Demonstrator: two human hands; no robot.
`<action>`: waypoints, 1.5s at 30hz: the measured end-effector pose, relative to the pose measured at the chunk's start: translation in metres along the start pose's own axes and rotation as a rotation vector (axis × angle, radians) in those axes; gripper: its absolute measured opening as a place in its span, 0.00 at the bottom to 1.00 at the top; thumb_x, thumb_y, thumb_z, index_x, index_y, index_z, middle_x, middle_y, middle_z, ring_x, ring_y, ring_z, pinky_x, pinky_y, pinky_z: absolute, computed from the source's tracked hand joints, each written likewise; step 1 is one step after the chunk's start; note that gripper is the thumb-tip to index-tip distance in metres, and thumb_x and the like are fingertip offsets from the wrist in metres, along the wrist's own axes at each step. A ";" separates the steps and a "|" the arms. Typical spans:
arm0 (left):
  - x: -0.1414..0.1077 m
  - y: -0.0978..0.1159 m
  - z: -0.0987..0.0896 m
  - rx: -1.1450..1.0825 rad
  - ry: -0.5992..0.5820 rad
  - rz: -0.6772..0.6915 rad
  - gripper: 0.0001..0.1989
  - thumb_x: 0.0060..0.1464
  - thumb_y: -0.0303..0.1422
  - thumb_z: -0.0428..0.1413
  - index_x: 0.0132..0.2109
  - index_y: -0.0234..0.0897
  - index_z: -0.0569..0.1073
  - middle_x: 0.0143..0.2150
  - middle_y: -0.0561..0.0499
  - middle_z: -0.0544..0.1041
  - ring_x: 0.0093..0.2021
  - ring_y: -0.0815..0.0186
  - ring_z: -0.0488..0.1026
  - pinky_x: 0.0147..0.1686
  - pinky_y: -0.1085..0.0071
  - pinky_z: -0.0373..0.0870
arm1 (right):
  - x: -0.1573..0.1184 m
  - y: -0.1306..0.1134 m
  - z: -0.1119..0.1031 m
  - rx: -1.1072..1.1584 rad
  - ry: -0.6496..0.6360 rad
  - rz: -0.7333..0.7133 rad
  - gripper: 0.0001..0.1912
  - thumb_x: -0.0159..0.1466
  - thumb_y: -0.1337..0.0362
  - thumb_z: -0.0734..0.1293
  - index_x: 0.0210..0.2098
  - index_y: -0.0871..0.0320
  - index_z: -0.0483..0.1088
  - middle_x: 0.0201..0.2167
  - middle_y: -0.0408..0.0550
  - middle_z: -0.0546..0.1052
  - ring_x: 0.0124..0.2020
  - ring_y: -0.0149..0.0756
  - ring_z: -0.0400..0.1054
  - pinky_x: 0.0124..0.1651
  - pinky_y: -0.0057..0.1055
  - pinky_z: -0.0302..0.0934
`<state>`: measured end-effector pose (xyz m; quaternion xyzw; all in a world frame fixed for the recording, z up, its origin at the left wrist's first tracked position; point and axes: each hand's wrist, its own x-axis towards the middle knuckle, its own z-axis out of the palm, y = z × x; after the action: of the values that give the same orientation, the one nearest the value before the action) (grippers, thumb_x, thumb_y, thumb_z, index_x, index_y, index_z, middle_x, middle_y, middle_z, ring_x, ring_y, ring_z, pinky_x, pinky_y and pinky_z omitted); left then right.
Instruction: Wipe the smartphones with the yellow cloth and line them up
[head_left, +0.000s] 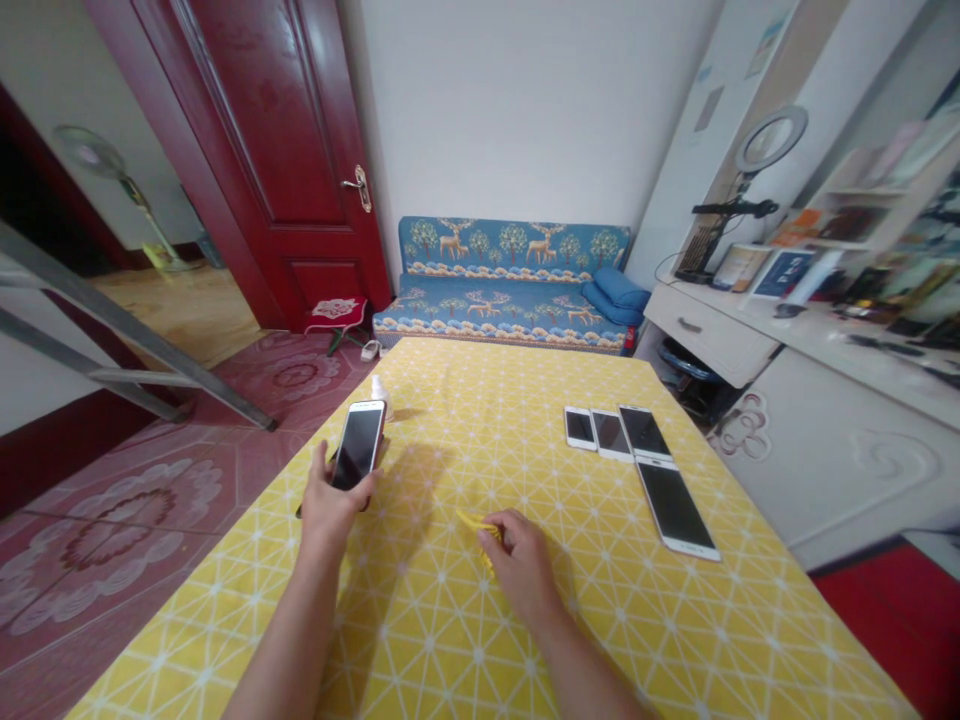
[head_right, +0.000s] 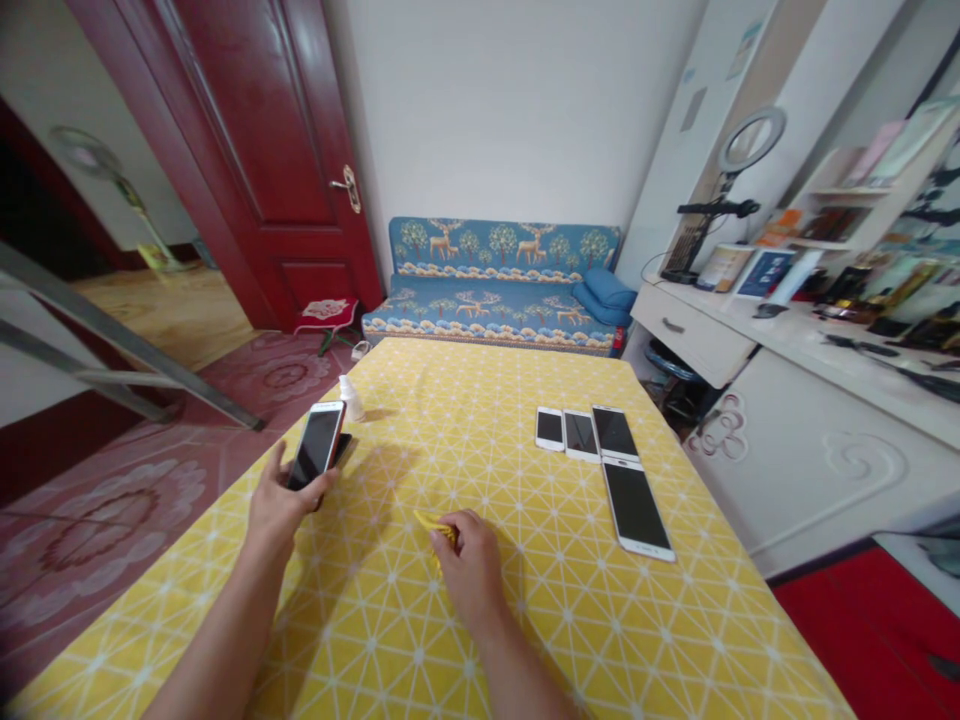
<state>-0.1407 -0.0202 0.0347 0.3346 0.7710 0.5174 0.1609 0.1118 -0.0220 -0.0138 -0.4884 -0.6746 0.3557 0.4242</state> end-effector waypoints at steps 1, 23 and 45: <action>-0.005 0.003 0.007 -0.245 -0.097 -0.045 0.43 0.37 0.44 0.65 0.61 0.39 0.61 0.43 0.47 0.73 0.39 0.62 0.72 0.34 0.69 0.68 | 0.000 0.000 0.000 0.050 0.014 0.031 0.06 0.59 0.61 0.65 0.30 0.55 0.72 0.25 0.41 0.72 0.26 0.30 0.64 0.28 0.24 0.57; -0.072 0.016 0.103 -1.294 -0.924 -0.563 0.28 0.59 0.48 0.48 0.56 0.29 0.67 0.49 0.34 0.77 0.47 0.55 0.75 0.46 0.62 0.72 | 0.012 0.015 -0.028 0.720 0.435 0.288 0.19 0.54 0.51 0.71 0.35 0.60 0.71 0.23 0.41 0.71 0.21 0.27 0.60 0.24 0.24 0.55; -0.112 0.042 0.101 -1.115 -0.966 -0.660 0.27 0.56 0.51 0.50 0.38 0.27 0.75 0.32 0.42 0.79 0.38 0.60 0.78 0.40 0.71 0.72 | -0.007 -0.022 -0.012 -0.391 0.140 -0.568 0.10 0.65 0.68 0.63 0.44 0.54 0.74 0.30 0.45 0.74 0.35 0.36 0.67 0.46 0.40 0.59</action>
<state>0.0157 -0.0165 0.0201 0.1471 0.3040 0.5500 0.7638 0.1161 -0.0340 0.0094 -0.3763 -0.8081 0.0531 0.4500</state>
